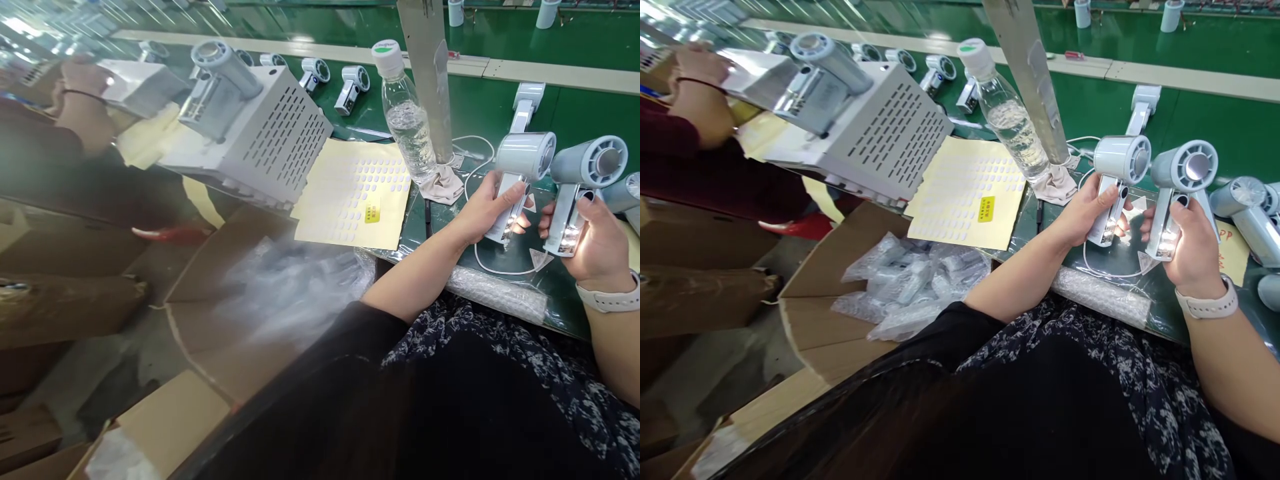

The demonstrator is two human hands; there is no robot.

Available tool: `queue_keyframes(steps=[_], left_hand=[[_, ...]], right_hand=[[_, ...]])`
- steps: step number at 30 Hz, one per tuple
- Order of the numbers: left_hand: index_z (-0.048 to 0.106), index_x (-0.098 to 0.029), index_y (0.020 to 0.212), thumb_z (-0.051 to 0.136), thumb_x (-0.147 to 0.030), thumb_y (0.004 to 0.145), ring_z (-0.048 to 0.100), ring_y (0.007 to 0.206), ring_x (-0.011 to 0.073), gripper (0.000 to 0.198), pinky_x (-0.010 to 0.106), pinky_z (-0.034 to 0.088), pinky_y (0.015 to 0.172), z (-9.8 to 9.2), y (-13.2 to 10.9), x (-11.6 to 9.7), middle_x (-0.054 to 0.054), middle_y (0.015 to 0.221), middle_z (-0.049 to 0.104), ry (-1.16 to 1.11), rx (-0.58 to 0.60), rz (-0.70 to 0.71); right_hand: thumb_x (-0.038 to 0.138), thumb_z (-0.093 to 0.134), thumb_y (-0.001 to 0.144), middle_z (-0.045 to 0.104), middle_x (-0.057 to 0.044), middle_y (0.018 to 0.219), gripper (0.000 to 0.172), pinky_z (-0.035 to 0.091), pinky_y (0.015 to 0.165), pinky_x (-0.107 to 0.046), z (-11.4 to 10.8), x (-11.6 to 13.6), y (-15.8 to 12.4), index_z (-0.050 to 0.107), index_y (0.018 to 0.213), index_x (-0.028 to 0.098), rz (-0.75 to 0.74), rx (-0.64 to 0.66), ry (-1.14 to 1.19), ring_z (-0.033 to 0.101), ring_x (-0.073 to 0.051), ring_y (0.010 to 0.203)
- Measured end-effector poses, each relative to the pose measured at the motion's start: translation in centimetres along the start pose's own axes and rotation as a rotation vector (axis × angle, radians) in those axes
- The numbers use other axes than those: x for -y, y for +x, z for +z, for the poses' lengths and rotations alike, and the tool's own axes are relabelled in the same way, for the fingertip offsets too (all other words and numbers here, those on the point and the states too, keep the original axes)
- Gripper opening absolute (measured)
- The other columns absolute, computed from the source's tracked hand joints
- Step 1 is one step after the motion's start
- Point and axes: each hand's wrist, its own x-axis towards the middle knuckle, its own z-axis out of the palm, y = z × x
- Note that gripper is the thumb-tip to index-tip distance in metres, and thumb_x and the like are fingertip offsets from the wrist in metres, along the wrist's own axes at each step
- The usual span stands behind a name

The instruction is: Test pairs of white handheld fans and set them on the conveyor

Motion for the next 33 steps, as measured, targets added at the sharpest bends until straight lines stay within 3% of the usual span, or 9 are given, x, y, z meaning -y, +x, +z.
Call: queue_keyframes(steps=[4,8,13,18,22,25,27,33], left_hand=[[0.049,-0.028,0.137,0.072,-0.074,0.1,0.084,0.09,0.028,0.062,0.051,0.069,0.089,-0.2,0.6,0.2,0.007,0.108,0.081,-0.061,0.033,-0.055],[0.048,-0.03,0.129,0.073,-0.059,0.091,0.084,0.092,0.0277,0.055,0.051,0.069,0.092,-0.2,0.8,0.1,0.005,0.108,0.082,-0.09,0.069,-0.058],[0.048,-0.031,0.128,0.081,-0.065,0.086,0.085,0.096,0.0278,0.064,0.051,0.068,0.094,0.2,0.2,-0.4,0.004,0.112,0.083,-0.123,0.095,-0.043],[0.051,-0.031,0.127,0.089,-0.069,0.085,0.086,0.1,0.0296,0.069,0.049,0.068,0.094,0.4,-0.5,-1.1,0.003,0.112,0.083,-0.142,0.113,-0.021],[0.055,-0.031,0.129,0.094,-0.066,0.083,0.086,0.106,0.0302,0.071,0.052,0.067,0.101,0.3,-0.7,-1.3,0.005,0.116,0.081,-0.175,0.113,-0.047],[0.06,-0.027,0.13,0.102,-0.062,0.077,0.082,0.105,0.0268,0.076,0.051,0.066,0.106,0.1,-0.7,-1.4,0.005,0.114,0.078,-0.19,0.15,-0.065],[0.065,-0.024,0.127,0.108,-0.056,0.072,0.078,0.105,0.0239,0.077,0.048,0.065,0.107,0.0,-0.6,-1.5,0.005,0.112,0.075,-0.177,0.184,-0.07],[0.067,-0.019,0.122,0.111,-0.037,0.066,0.068,0.094,0.0168,0.073,0.039,0.058,0.092,-0.4,-0.3,-1.2,0.001,0.104,0.07,-0.148,0.223,-0.147]], right_hand=[[0.073,0.086,0.089,0.077,-0.008,0.083,0.052,0.06,0.053,-0.038,-0.3,0.1,0.0,0.082,0.09,0.022,0.048,0.067,0.076,0.065,-0.021,0.062],[0.084,0.08,0.096,0.08,-0.01,0.091,0.064,0.07,0.066,-0.043,0.0,0.3,-0.3,0.087,0.091,0.021,0.032,0.077,0.099,0.075,-0.025,0.075],[0.068,0.091,0.095,0.086,-0.009,0.116,0.045,0.075,0.099,-0.065,0.4,0.4,-0.6,0.087,0.111,0.026,-0.07,0.06,0.151,0.084,-0.038,0.111],[0.065,0.098,0.089,0.087,-0.008,0.114,0.042,0.076,0.099,-0.061,0.2,0.4,-0.7,0.086,0.102,0.027,-0.068,0.045,0.148,0.085,-0.035,0.108],[0.051,0.092,0.092,0.086,-0.007,0.109,0.026,0.075,0.101,-0.068,0.5,0.9,-0.9,0.085,0.099,0.027,-0.038,0.018,0.174,0.083,-0.036,0.101],[0.045,0.079,0.093,0.084,-0.01,0.107,0.021,0.074,0.097,-0.07,0.7,1.4,-0.9,0.086,0.102,0.027,0.015,0.014,0.192,0.08,-0.037,0.1],[0.045,0.072,0.091,0.081,-0.01,0.102,0.026,0.074,0.085,-0.062,0.6,1.6,-0.8,0.087,0.101,0.026,0.075,0.005,0.176,0.075,-0.034,0.092],[0.049,0.069,0.091,0.068,-0.008,0.08,0.028,0.061,0.061,-0.04,0.5,2.1,-1.0,0.083,0.09,0.024,0.157,0.131,0.133,0.063,-0.024,0.07]])
